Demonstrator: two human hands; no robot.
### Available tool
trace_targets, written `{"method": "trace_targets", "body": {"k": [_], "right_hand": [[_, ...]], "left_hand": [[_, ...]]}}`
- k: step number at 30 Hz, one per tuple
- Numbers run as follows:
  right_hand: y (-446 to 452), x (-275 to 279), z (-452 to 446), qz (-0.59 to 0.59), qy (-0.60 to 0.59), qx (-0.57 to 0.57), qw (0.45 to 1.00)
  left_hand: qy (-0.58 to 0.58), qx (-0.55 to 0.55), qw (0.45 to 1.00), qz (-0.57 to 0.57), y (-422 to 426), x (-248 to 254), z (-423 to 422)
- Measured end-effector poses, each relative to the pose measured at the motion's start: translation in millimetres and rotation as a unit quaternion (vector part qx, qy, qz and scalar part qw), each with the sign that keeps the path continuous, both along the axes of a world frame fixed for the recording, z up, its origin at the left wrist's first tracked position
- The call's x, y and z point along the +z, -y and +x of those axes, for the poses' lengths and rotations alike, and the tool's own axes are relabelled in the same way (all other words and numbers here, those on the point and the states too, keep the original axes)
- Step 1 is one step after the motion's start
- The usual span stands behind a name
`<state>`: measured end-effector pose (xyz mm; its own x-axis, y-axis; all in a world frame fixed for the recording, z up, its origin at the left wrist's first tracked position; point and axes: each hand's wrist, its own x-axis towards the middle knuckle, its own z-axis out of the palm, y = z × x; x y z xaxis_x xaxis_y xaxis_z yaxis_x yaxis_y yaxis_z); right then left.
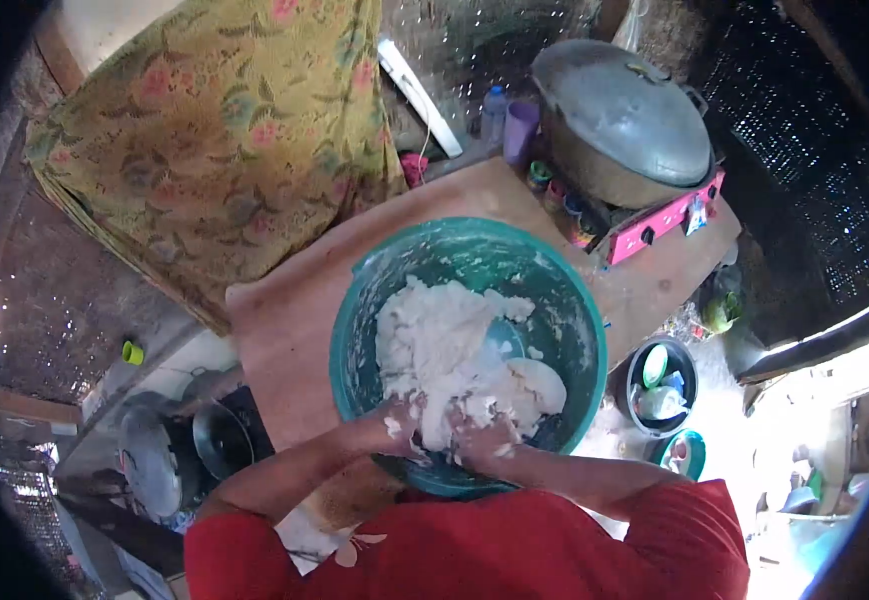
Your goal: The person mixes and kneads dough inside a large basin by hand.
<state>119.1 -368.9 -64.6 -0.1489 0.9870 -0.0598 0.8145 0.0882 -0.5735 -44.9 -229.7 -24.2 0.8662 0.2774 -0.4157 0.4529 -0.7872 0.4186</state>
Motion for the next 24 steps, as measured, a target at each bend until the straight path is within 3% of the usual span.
{"method": "trace_targets", "body": {"k": [1,2,4,5,6,8,9,10,11,12,13,14,15,17,18,20,21,23,24], "right_hand": [[-6,-25,-5,0.012,-0.115,-0.025,0.993],[-11,-51,-10,0.028,-0.228,-0.044,0.972],[-39,-81,-11,-0.039,0.066,-0.004,0.997],[-48,-87,-11,-0.07,0.211,0.019,0.975],[-64,-65,-7,-0.076,0.207,0.027,0.975],[-97,4,8,-0.113,0.327,0.142,0.927],[-99,-29,18,-0.11,0.328,0.145,0.927],[-99,-86,32,-0.029,0.021,0.074,0.997],[-108,-97,36,0.011,-0.136,0.025,0.99],[-118,-107,40,0.062,-0.288,-0.003,0.956],[-145,-91,37,-0.09,-0.058,0.037,0.994],[-161,-78,35,-0.234,0.178,0.07,0.953],[-165,-86,36,-0.222,0.182,0.069,0.955],[-168,-126,43,-0.052,0.244,0.05,0.967],[-169,-141,49,0.034,0.276,0.036,0.96],[-172,-119,45,-0.02,0.244,0.025,0.969],[-172,-101,39,-0.074,0.211,0.03,0.974],[-163,-49,38,-0.153,0.12,0.08,0.978],[-153,-21,42,-0.176,0.067,0.113,0.976]], "left_hand": [[-0.076,-0.021,0.996,-0.039,6,9,-2],[-0.08,-0.016,0.996,-0.045,6,-18,-4],[-0.085,0.15,0.98,0.096,10,-91,-9],[-0.092,0.141,0.979,0.115,-2,-63,1],[-0.098,0.132,0.977,0.134,-13,-32,13],[0.023,0.185,0.982,0.003,-36,-85,13],[0.024,0.189,0.982,0.005,-45,-101,16],[0.11,0.203,0.973,0.012,-54,-114,19],[0.196,0.213,0.957,0.02,-61,-119,23],[0.197,0.211,0.957,0.025,-65,-113,29],[0.152,0.248,0.957,0.02,-70,-104,36],[0.107,0.286,0.952,0.017,-73,-97,41],[0.113,0.286,0.951,0.027,-76,-106,45],[0.095,0.298,0.939,0.145,-75,-141,49],[0.106,0.3,0.935,0.156,-69,-132,48],[0.23,0.335,0.911,0.07,-60,-110,44],[0.235,0.333,0.91,0.082,-59,-101,45],[-0.045,0.297,0.954,-0.012,-58,-88,56],[-0.041,0.295,0.955,-0.005,-53,-80,49]]}}
